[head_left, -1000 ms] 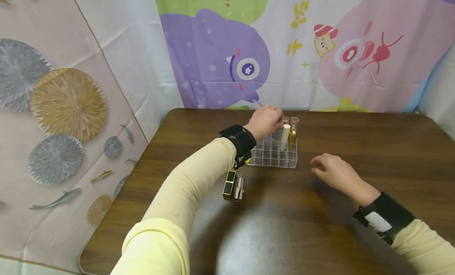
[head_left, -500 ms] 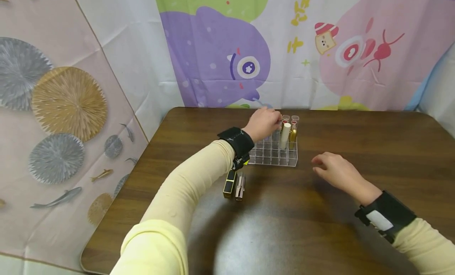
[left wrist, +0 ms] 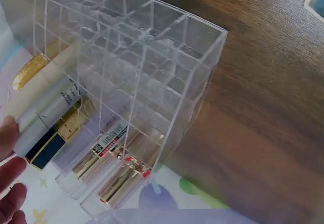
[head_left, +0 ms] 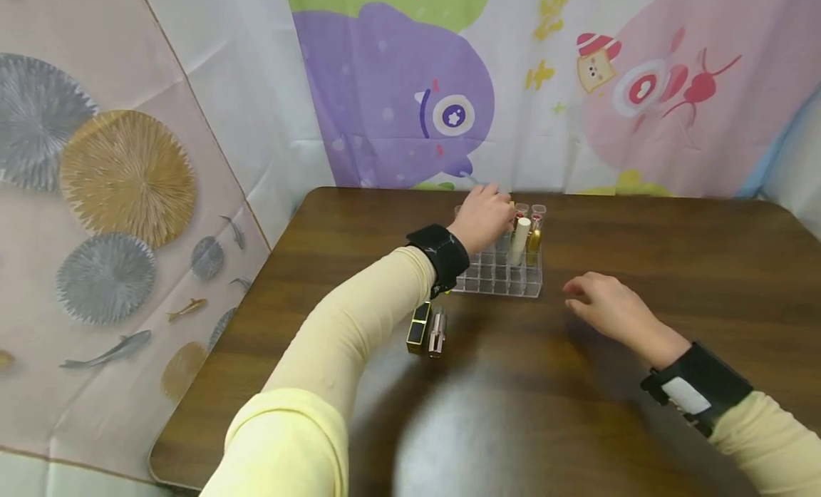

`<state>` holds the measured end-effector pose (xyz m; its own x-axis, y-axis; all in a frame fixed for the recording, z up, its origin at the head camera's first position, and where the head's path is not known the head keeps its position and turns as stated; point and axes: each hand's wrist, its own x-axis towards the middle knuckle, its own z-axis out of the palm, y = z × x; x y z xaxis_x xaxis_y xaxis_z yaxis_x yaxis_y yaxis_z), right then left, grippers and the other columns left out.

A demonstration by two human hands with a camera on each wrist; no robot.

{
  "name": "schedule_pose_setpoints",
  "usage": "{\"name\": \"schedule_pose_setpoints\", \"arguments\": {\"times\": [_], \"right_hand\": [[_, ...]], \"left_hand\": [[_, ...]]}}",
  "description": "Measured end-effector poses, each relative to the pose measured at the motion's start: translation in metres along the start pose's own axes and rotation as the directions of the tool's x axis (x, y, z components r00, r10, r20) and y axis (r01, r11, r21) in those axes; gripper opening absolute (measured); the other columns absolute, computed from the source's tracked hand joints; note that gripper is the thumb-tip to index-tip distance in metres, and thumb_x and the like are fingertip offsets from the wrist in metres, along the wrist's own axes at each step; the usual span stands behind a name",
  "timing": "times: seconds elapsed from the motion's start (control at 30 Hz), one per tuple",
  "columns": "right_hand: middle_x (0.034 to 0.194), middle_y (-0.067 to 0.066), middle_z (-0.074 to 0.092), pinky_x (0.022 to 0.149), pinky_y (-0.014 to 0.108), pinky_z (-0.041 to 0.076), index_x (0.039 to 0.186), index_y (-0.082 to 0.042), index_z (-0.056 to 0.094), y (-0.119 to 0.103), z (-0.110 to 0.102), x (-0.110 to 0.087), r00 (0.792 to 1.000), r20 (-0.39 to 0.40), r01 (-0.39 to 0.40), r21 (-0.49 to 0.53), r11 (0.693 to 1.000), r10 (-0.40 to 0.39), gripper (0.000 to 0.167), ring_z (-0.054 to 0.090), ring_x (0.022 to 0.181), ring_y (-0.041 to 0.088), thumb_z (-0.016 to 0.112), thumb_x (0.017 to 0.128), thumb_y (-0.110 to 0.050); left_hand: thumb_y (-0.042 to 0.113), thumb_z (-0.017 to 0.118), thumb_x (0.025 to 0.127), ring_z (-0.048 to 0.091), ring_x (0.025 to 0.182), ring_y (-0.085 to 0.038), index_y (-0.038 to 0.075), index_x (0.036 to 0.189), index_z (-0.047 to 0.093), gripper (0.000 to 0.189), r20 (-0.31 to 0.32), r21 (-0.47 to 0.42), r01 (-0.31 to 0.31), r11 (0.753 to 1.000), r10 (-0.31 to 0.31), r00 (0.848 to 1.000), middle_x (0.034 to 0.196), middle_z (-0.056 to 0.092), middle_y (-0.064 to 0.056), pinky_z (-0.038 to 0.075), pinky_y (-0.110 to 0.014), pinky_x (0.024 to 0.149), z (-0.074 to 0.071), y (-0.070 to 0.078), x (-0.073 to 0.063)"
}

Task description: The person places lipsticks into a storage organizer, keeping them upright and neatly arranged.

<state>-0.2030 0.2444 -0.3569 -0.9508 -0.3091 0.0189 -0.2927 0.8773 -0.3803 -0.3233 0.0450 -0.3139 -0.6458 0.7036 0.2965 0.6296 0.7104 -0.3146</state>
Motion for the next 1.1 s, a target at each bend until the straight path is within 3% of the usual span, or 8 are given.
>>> {"name": "schedule_pose_setpoints", "arguments": {"times": [0.17, 0.3, 0.47, 0.57, 0.77, 0.93, 1.0, 1.1], "right_hand": [[0.101, 0.021, 0.061, 0.072, 0.048, 0.048, 0.106, 0.006, 0.062, 0.000, -0.003, -0.001, 1.000, 0.002, 0.005, -0.003, 1.000, -0.005, 0.025, 0.060, 0.091, 0.036, 0.060, 0.086, -0.010], [0.102, 0.022, 0.061, 0.072, 0.049, 0.047, 0.106, 0.006, 0.061, -0.001, -0.004, 0.001, 1.000, 0.012, 0.020, -0.006, 1.000, -0.020, 0.026, 0.059, 0.091, 0.037, 0.059, 0.086, -0.011], [0.103, 0.023, 0.061, 0.072, 0.049, 0.047, 0.106, 0.006, 0.061, -0.002, -0.006, 0.002, 1.000, 0.010, 0.027, -0.009, 1.000, -0.027, 0.026, 0.059, 0.091, 0.038, 0.058, 0.086, -0.010], [0.103, 0.024, 0.060, 0.072, 0.049, 0.047, 0.106, 0.007, 0.061, -0.003, -0.005, 0.002, 0.999, 0.020, 0.033, -0.009, 0.999, -0.032, 0.026, 0.059, 0.092, 0.038, 0.057, 0.086, -0.010], [0.104, 0.024, 0.060, 0.073, 0.050, 0.047, 0.106, 0.007, 0.061, -0.008, 0.000, 0.006, 0.998, 0.035, 0.051, -0.007, 0.999, -0.051, 0.027, 0.059, 0.092, 0.038, 0.057, 0.086, -0.011], [0.102, 0.024, 0.061, 0.073, 0.050, 0.047, 0.105, 0.007, 0.061, -0.011, 0.003, 0.007, 0.997, 0.038, 0.062, -0.006, 0.998, -0.061, 0.027, 0.059, 0.091, 0.037, 0.058, 0.086, -0.011], [0.102, 0.024, 0.061, 0.073, 0.049, 0.047, 0.105, 0.007, 0.061, -0.011, 0.003, 0.006, 0.998, 0.039, 0.059, -0.009, 0.998, -0.059, 0.026, 0.059, 0.091, 0.037, 0.058, 0.086, -0.010], [0.102, 0.023, 0.061, 0.073, 0.049, 0.047, 0.106, 0.007, 0.061, -0.011, 0.002, 0.005, 0.998, 0.043, 0.052, -0.016, 0.999, -0.051, 0.026, 0.059, 0.091, 0.037, 0.058, 0.086, -0.010]], "left_hand": [[0.031, 0.059, 0.088, 0.052, 0.089, -0.017, 0.021, 0.097, 0.070, 0.018, 0.003, 0.010, -0.005, 1.000, 0.005, 1.000, 0.094, 0.059, 0.003, 0.040, -0.027, 0.075, -0.004, 0.001, 0.003], [0.035, 0.056, 0.090, 0.051, 0.093, -0.017, 0.021, 0.112, 0.065, 0.028, 0.151, -0.145, 0.068, 0.987, -0.046, 0.988, 0.103, 0.056, 0.000, 0.042, -0.027, 0.077, -0.007, -0.002, -0.002], [0.026, 0.055, 0.091, 0.052, 0.104, -0.017, 0.011, 0.126, 0.056, 0.037, 0.284, -0.416, 0.223, 0.882, -0.107, 0.953, 0.118, 0.054, -0.005, 0.043, -0.026, 0.084, -0.006, -0.020, -0.030], [0.018, 0.054, 0.091, 0.057, 0.099, -0.014, 0.010, 0.115, 0.063, 0.027, 0.354, -0.448, 0.277, 0.850, -0.116, 0.928, 0.112, 0.061, -0.003, 0.046, -0.026, 0.080, -0.003, -0.031, -0.056], [0.031, 0.059, 0.086, 0.053, 0.067, -0.012, 0.014, 0.072, 0.060, 0.023, 0.605, -0.283, 0.335, 0.899, -0.104, 0.790, 0.075, 0.058, 0.003, 0.042, -0.029, 0.055, 0.016, -0.036, -0.110], [0.029, 0.056, 0.085, 0.049, 0.054, -0.011, 0.015, 0.060, 0.046, 0.030, 0.758, -0.237, 0.442, 0.865, -0.120, 0.641, 0.059, 0.052, 0.003, 0.038, -0.028, 0.051, 0.027, -0.034, -0.129], [0.023, 0.054, 0.084, 0.049, 0.050, -0.012, 0.015, 0.057, 0.044, 0.030, 0.781, -0.258, 0.479, 0.839, -0.111, 0.614, 0.053, 0.050, 0.002, 0.036, -0.027, 0.049, 0.027, -0.034, -0.131], [0.020, 0.055, 0.084, 0.047, 0.050, -0.012, 0.015, 0.057, 0.042, 0.030, 0.777, -0.316, 0.488, 0.814, -0.073, 0.625, 0.053, 0.046, 0.004, 0.035, -0.025, 0.049, 0.024, -0.037, -0.130]]}}
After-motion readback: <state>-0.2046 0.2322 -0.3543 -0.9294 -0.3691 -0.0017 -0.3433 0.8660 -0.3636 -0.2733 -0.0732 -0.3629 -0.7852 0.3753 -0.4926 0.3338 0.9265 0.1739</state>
